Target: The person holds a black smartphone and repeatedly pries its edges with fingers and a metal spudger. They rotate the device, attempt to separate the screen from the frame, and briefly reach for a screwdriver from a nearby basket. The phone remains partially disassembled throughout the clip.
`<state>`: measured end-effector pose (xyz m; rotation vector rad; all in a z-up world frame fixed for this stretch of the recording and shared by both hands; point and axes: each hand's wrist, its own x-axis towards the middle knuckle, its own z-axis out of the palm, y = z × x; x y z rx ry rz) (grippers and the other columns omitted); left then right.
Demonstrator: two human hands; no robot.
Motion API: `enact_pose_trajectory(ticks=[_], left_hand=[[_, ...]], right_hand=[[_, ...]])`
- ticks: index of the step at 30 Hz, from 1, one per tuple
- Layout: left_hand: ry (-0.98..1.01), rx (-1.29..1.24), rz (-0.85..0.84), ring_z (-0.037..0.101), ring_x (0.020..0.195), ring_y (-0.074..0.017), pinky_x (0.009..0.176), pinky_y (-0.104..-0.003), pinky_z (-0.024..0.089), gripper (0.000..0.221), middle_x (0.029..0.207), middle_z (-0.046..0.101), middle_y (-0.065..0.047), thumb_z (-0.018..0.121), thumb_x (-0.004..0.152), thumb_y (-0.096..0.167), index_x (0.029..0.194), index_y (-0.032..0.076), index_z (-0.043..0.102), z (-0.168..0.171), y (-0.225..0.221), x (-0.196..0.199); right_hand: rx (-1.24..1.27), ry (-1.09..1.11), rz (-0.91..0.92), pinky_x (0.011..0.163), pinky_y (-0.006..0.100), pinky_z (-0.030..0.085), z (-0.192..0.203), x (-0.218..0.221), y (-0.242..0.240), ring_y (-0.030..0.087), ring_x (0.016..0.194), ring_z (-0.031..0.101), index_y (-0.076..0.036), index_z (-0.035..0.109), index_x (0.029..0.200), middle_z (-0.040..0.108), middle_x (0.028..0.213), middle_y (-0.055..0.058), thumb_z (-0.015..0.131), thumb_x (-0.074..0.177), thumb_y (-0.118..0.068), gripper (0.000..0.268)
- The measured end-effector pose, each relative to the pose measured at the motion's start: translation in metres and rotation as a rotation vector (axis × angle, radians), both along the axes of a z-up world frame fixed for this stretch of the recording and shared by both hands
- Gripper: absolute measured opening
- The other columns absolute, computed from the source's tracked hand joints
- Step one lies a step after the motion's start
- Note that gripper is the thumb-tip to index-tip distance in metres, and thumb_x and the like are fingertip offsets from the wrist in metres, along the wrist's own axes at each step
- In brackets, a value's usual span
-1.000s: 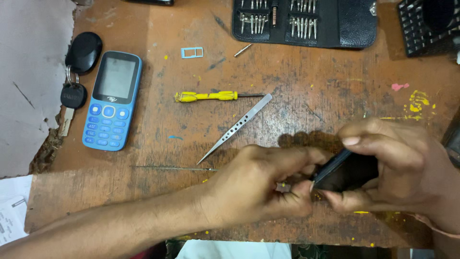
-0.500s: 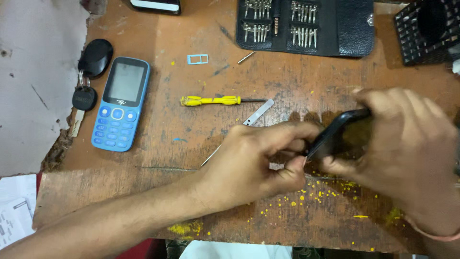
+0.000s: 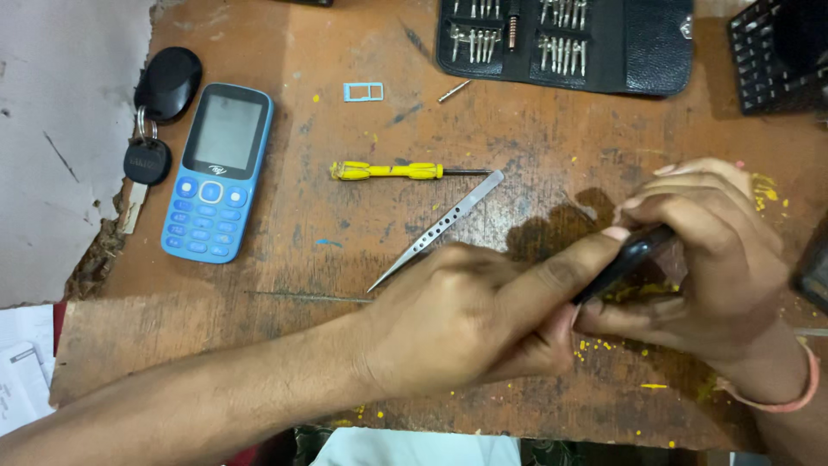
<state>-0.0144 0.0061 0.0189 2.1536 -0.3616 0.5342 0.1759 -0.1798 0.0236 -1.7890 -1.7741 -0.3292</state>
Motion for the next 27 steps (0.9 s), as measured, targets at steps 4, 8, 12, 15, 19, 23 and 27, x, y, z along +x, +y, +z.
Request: enact_pose_trajectory(ticks=[4,8,12,15,19,23,27], left_hand=[[-0.024,-0.022,-0.001,0.068,0.058,-0.0107,0.059,-0.025,0.061,0.062,0.069,0.064,0.001,0.069,0.105,0.012,0.157,0.003,0.037,0.001,0.0,0.001],[0.057,0.039,-0.025,0.067,0.062,-0.0124,0.059,-0.027,0.06,0.069,0.072,0.063,-0.001,0.07,0.102,0.008,0.16,0.004,0.031,0.002,0.004,0.005],[0.014,-0.04,-0.084,0.07,0.073,-0.0093,0.068,-0.024,0.062,0.076,0.081,0.067,0.002,0.072,0.1,0.008,0.161,0.013,0.026,0.0,0.007,0.003],[-0.032,-0.054,-0.069,0.071,0.076,-0.0085,0.074,-0.023,0.064,0.076,0.083,0.067,0.004,0.07,0.102,0.005,0.161,0.016,0.022,0.0,0.007,0.0],[-0.035,-0.041,-0.06,0.072,0.076,-0.0099,0.076,-0.026,0.064,0.074,0.083,0.069,0.002,0.07,0.103,0.005,0.16,0.016,0.024,-0.002,0.005,0.003],[-0.044,-0.091,-0.096,0.072,0.077,-0.0102,0.077,-0.027,0.065,0.074,0.084,0.069,0.001,0.074,0.103,0.012,0.158,0.017,0.024,0.0,0.007,0.002],[-0.002,-0.166,-0.089,0.074,0.08,-0.0066,0.081,-0.022,0.066,0.07,0.088,0.071,0.003,0.07,0.107,0.013,0.161,0.02,0.025,-0.003,0.005,0.002]], right_hand=[[0.016,-0.045,-0.009,0.093,0.048,0.053,0.003,-0.005,0.004,0.03,0.097,0.069,-0.001,0.053,0.112,0.068,0.099,0.013,0.093,0.065,-0.049,0.078],[-0.032,-0.169,-0.05,0.092,0.05,0.05,0.007,-0.008,0.006,0.03,0.095,0.068,0.0,0.054,0.111,0.067,0.098,0.013,0.094,0.061,-0.048,0.079],[-0.028,-0.066,-0.04,0.094,0.049,0.05,0.007,-0.01,0.006,0.028,0.097,0.068,-0.002,0.056,0.11,0.068,0.099,0.011,0.094,0.064,-0.046,0.074],[-0.011,-0.069,-0.029,0.089,0.048,0.05,0.009,-0.011,0.008,0.028,0.094,0.067,0.0,0.056,0.108,0.066,0.095,0.011,0.094,0.064,-0.047,0.074],[-0.005,-0.049,-0.03,0.088,0.048,0.05,0.01,-0.013,0.004,0.03,0.094,0.067,0.001,0.054,0.107,0.066,0.095,0.011,0.092,0.064,-0.048,0.076],[-0.018,-0.027,-0.039,0.093,0.05,0.052,0.01,-0.013,0.003,0.031,0.096,0.068,0.0,0.056,0.109,0.066,0.097,0.011,0.094,0.065,-0.045,0.074],[-0.039,-0.034,-0.081,0.093,0.049,0.055,0.01,-0.015,0.001,0.034,0.097,0.068,0.002,0.057,0.112,0.066,0.098,0.013,0.095,0.062,-0.045,0.078]])
